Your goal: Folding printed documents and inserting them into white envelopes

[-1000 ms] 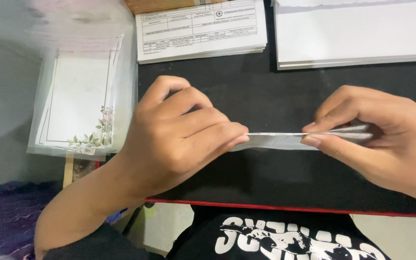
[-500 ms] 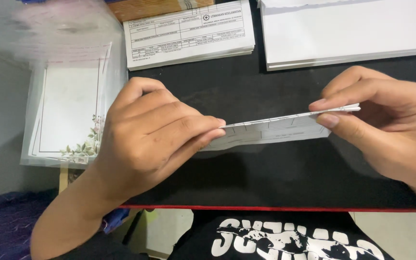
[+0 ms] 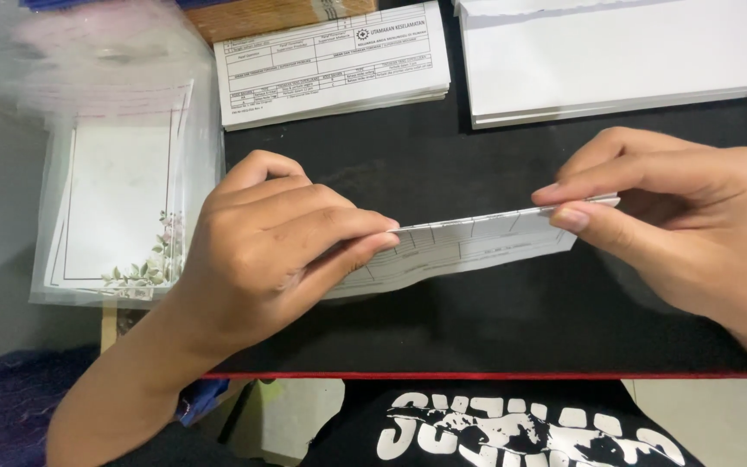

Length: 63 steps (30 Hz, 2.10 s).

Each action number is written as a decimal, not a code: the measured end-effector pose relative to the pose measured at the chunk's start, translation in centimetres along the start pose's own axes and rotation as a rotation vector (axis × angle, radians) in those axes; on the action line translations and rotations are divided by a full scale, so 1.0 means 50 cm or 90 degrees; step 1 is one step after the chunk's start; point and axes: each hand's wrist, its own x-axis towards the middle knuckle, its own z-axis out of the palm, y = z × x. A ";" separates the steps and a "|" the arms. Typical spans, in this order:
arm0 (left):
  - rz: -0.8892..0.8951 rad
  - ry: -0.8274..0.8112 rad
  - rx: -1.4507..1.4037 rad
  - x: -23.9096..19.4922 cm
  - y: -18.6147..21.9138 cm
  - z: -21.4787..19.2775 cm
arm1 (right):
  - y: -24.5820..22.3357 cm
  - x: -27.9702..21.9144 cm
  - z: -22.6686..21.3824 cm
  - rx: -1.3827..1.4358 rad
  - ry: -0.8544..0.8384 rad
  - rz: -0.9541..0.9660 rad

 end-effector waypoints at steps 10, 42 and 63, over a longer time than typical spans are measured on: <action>-0.003 -0.014 -0.003 -0.002 -0.002 -0.004 | -0.006 0.006 0.001 -0.067 0.004 -0.137; -0.093 -0.207 -0.192 0.050 -0.027 -0.011 | 0.007 0.017 -0.030 -0.053 -0.016 -0.221; -0.129 -0.076 -0.030 -0.040 -0.051 -0.081 | 0.030 0.037 -0.051 -0.156 0.044 -0.406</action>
